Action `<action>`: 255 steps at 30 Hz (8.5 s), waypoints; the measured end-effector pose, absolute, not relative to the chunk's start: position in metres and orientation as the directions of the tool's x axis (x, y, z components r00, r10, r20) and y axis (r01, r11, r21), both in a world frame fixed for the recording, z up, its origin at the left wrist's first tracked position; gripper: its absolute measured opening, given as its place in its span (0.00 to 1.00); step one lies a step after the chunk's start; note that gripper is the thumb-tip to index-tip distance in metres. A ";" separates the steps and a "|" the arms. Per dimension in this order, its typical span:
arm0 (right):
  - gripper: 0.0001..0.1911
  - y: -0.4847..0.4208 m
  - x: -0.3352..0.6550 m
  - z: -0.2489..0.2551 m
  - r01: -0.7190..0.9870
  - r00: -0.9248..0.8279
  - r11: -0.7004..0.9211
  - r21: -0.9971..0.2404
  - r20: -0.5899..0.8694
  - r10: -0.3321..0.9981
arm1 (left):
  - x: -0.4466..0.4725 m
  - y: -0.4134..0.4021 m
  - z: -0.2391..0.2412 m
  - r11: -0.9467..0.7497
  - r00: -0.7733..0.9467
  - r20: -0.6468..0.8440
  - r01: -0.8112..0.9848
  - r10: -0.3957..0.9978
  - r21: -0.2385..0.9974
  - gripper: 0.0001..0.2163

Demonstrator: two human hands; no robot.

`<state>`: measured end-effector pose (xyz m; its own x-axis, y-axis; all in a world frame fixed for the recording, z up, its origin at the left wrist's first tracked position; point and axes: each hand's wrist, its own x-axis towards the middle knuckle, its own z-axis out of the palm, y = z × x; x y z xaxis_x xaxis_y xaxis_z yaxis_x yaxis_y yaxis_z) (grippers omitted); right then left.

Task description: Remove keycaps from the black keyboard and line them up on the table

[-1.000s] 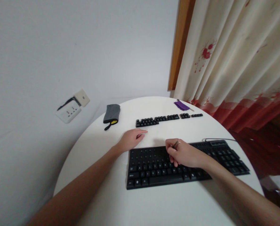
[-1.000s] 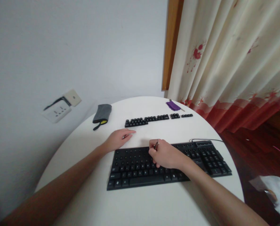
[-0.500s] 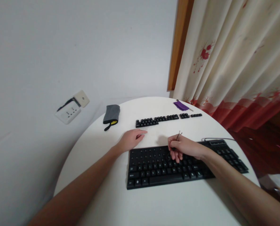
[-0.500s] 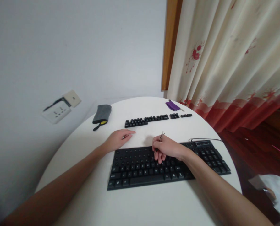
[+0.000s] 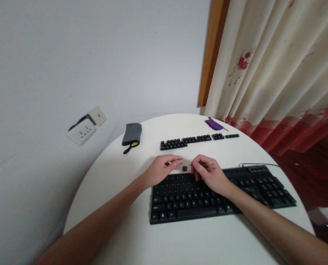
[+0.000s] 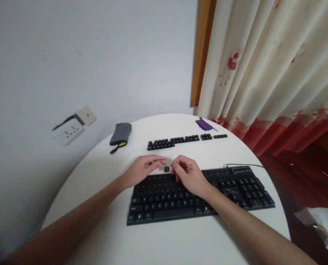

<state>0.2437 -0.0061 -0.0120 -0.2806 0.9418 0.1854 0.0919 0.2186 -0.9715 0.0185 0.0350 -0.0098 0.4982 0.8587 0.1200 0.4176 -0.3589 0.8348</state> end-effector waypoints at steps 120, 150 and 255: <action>0.09 0.111 0.240 -0.027 0.951 0.021 0.002 -0.309 0.072 0.997 | -0.007 0.083 -0.037 -0.261 -0.139 0.272 0.093 0.952 0.961 0.21; 0.25 0.066 0.219 -0.018 0.937 -0.337 0.329 -0.119 -0.054 0.940 | 0.001 0.061 -0.029 -0.468 0.441 0.155 0.836 0.884 0.287 0.23; 0.22 -0.032 0.258 0.031 0.810 -0.348 0.326 -0.487 0.047 0.936 | -0.008 0.069 -0.038 -0.464 0.449 0.156 0.736 0.880 0.493 0.17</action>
